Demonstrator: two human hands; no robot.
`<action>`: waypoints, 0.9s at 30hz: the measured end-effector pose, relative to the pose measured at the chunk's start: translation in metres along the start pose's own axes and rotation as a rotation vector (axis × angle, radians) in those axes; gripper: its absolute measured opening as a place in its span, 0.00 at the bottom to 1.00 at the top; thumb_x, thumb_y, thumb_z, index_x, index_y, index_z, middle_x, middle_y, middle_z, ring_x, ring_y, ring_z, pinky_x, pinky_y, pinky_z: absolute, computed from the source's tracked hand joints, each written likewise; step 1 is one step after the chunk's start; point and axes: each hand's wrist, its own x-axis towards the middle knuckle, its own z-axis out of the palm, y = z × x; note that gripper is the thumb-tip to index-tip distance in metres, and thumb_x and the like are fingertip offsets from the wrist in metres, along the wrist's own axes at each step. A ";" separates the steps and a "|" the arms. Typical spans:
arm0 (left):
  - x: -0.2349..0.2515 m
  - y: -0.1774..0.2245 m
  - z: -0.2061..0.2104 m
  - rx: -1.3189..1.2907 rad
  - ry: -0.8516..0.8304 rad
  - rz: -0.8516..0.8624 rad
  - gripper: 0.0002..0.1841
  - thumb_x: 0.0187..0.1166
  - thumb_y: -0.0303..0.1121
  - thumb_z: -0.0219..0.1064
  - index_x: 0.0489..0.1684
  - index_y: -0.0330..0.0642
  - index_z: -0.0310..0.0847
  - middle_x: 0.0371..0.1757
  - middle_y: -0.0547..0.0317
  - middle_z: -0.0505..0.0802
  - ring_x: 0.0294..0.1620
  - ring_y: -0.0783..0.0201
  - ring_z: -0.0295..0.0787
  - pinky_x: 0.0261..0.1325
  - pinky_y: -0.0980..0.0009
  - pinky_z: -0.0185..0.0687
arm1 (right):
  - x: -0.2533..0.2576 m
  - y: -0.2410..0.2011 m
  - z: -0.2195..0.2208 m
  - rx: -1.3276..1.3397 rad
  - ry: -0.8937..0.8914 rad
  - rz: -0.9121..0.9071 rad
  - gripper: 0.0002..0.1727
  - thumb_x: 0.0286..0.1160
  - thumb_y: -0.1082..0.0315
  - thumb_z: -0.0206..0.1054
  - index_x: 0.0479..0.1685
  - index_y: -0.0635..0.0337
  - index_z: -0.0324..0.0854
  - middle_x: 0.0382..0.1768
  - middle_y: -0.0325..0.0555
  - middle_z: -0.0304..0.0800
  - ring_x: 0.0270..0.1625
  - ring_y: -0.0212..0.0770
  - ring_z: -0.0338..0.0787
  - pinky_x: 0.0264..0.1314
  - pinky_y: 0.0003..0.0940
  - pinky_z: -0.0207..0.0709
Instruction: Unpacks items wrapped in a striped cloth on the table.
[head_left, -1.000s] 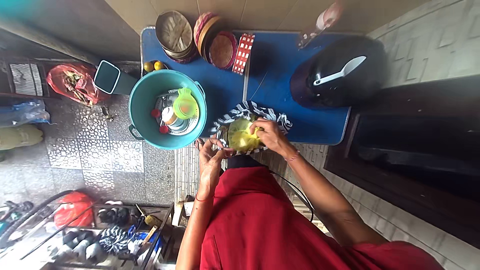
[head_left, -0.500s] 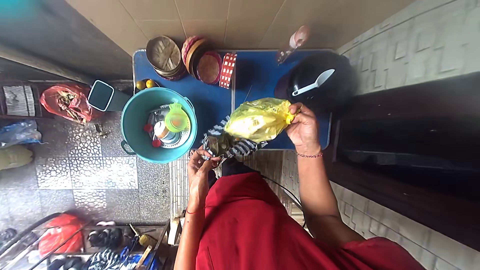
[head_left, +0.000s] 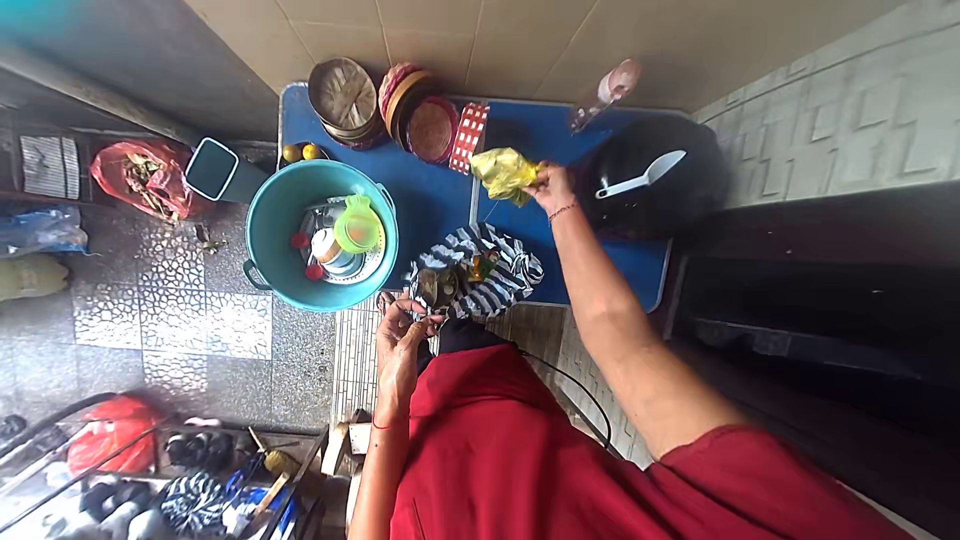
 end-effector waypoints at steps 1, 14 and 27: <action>-0.001 -0.001 0.000 -0.004 0.012 0.002 0.09 0.71 0.17 0.56 0.43 0.36 0.79 0.38 0.53 0.94 0.32 0.66 0.91 0.41 0.70 0.88 | 0.008 0.003 0.002 -0.041 0.006 0.018 0.23 0.76 0.80 0.51 0.71 0.65 0.71 0.60 0.56 0.78 0.52 0.47 0.85 0.51 0.44 0.86; 0.001 -0.001 0.006 -0.017 0.015 -0.021 0.11 0.71 0.19 0.57 0.45 0.40 0.81 0.52 0.53 0.92 0.35 0.67 0.90 0.42 0.71 0.89 | -0.004 -0.011 -0.002 -0.689 -0.210 -0.255 0.22 0.80 0.70 0.62 0.73 0.65 0.78 0.68 0.62 0.83 0.67 0.53 0.84 0.66 0.51 0.79; 0.012 0.002 0.008 -0.032 -0.019 0.013 0.12 0.72 0.19 0.57 0.47 0.41 0.82 0.48 0.55 0.93 0.33 0.69 0.89 0.41 0.73 0.87 | -0.157 0.077 0.039 -1.422 -1.184 -0.216 0.18 0.86 0.69 0.59 0.69 0.63 0.83 0.60 0.63 0.90 0.65 0.61 0.89 0.72 0.63 0.75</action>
